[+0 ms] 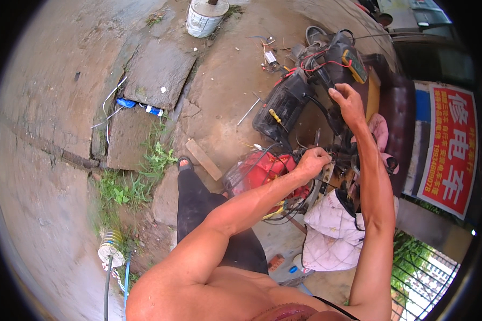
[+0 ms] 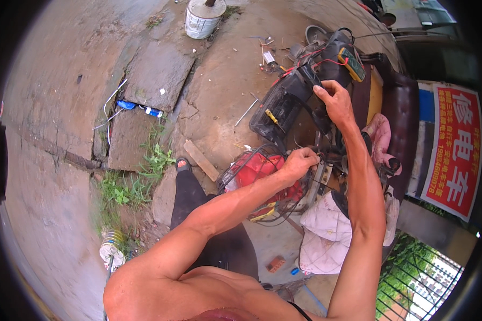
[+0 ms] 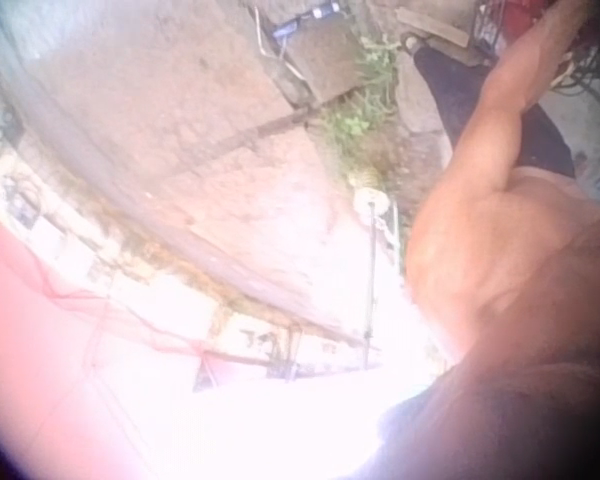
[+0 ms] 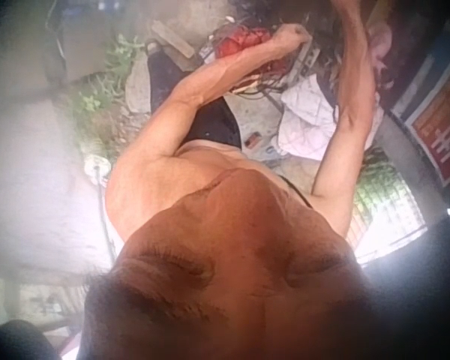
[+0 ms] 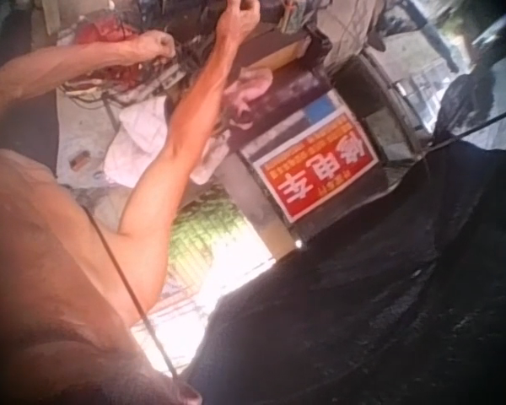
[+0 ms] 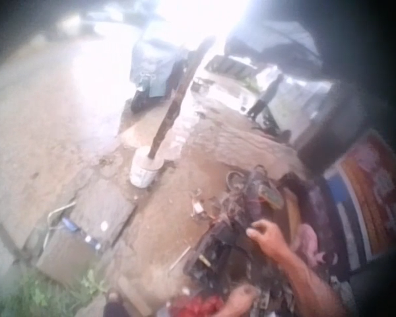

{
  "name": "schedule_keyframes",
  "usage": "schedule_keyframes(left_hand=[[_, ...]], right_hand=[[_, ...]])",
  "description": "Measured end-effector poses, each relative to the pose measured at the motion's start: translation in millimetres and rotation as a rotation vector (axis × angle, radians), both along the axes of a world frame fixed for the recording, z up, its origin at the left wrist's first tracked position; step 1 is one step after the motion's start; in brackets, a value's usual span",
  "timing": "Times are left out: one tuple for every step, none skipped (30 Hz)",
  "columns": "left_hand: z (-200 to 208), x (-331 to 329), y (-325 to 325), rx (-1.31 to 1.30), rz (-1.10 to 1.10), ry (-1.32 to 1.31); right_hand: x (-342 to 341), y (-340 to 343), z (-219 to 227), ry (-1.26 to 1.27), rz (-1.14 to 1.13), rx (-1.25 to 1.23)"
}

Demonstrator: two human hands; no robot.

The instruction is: The person repairs electrical wiring on a motorcycle by stripping wires with pliers, twisting wire ends together, and wrapping the connections with electrical tape.

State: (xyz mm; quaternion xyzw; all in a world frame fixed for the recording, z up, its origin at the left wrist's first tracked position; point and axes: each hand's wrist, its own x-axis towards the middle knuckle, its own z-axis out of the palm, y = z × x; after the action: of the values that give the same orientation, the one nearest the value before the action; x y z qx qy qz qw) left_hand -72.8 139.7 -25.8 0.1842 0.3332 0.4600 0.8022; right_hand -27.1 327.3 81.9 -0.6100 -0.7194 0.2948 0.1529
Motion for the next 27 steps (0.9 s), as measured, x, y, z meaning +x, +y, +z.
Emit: schedule_keyframes(left_hand=[[-0.7, 0.1, -0.5, 0.005, -0.012, 0.001], [4.7, -5.0, 0.6, -0.007, -0.021, 0.015], [7.9, -6.8, 2.1, -0.017, -0.028, 0.032], [0.4, 1.1, 2.2, 0.013, 0.0, 0.031], [-2.6, 4.9, 3.0, 0.024, -0.014, 0.03], [-4.9, 6.6, 3.3, 0.014, -0.007, 0.017], [-6.4, 9.1, 2.9, 0.003, -0.001, 0.004], [-2.5, 5.7, 3.0, 0.004, 0.031, -0.018], [2.0, 2.8, 2.5, 0.013, 0.015, -0.012], [6.6, 0.0, 1.9, -0.004, -0.007, 0.024], [12.5, -5.0, 1.1, -0.02, -0.03, 0.062], [11.3, -5.8, -0.1, -0.001, -0.033, 0.042], [10.2, -6.1, -0.2, 0.007, -0.045, 0.05], [7.4, -9.0, -0.2, 0.012, -0.033, 0.065], [5.7, -10.2, -0.5, 0.019, -0.022, 0.082], [7.0, -6.8, -2.1, 0.047, 0.001, 0.061], [6.8, -2.3, -2.8, 0.054, -0.01, 0.067], [5.2, 1.8, -3.8, 0.086, 0.022, 0.041], [4.5, 5.0, -5.0, 0.116, 0.056, 0.018], [7.0, 9.7, -7.1, 0.132, 0.078, 0.06], [10.6, 11.4, -8.6, 0.141, 0.067, 0.073], [15.9, 10.8, -8.7, 0.14, 0.043, 0.142], [19.6, 10.9, -7.9, 0.142, 0.022, 0.215], [13.8, 13.3, -7.5, 0.145, 0.009, 0.221], [12.5, 14.1, -8.5, 0.155, 0.011, 0.239], [11.7, 10.1, -8.3, 0.193, 0.038, 0.257], [19.4, 4.9, -10.2, 0.232, 0.049, 0.272]], right_hand=[[0.3, 1.5, -0.3, 0.021, 0.002, -0.059], [2.8, 3.5, 1.5, 0.041, -0.002, -0.113], [4.9, 7.0, 2.6, 0.043, -0.016, -0.103], [7.4, 10.8, 3.7, 0.05, -0.004, -0.166], [9.3, 14.9, 4.2, 0.057, 0.009, -0.226], [8.0, 13.1, -7.4, 0.147, 0.032, 0.027], [11.7, 14.1, -9.6, 0.149, 0.016, 0.039], [11.4, 13.1, -9.8, 0.254, -0.041, 0.039], [13.1, 10.5, -8.1, 0.359, -0.097, 0.04], [18.4, 6.0, -2.8, 0.389, -0.201, 0.045], [22.3, -3.4, 0.2, 0.396, -0.218, 0.058], [23.1, -16.1, 2.4, 0.442, -0.243, 0.209], [24.6, -32.0, 4.1, 0.484, -0.268, 0.361], [18.1, -59.9, 14.1, 0.463, -0.247, 0.385], [11.9, -93.0, 22.5, 0.441, -0.265, 0.361], [18.9, -125.2, 21.2, 0.449, -0.26, 0.346], [27.3, -156.7, 19.1, 0.398, -0.269, 0.323], [35.1, -185.2, 12.4, 0.383, -0.324, 0.263], [39.0, -209.8, 6.8, 0.425, -0.418, 0.151], [57.6, -229.3, -12.0, 0.493, -0.451, 0.075], [71.2, -245.8, -30.2, 0.641, -0.596, -0.034], [79.2, -258.2, -41.0, 0.695, -0.711, -0.113], [81.7, -264.1, -42.7, 0.753, -0.819, -0.196], [85.5, -266.1, -44.7, 0.774, -0.814, -0.194], [88.2, -267.6, -47.2, 0.858, -0.834, -0.278], [87.3, -266.9, -49.3, 0.953, -0.847, -0.366], [90.9, -268.0, -52.4, 0.989, -0.848, -0.365]])
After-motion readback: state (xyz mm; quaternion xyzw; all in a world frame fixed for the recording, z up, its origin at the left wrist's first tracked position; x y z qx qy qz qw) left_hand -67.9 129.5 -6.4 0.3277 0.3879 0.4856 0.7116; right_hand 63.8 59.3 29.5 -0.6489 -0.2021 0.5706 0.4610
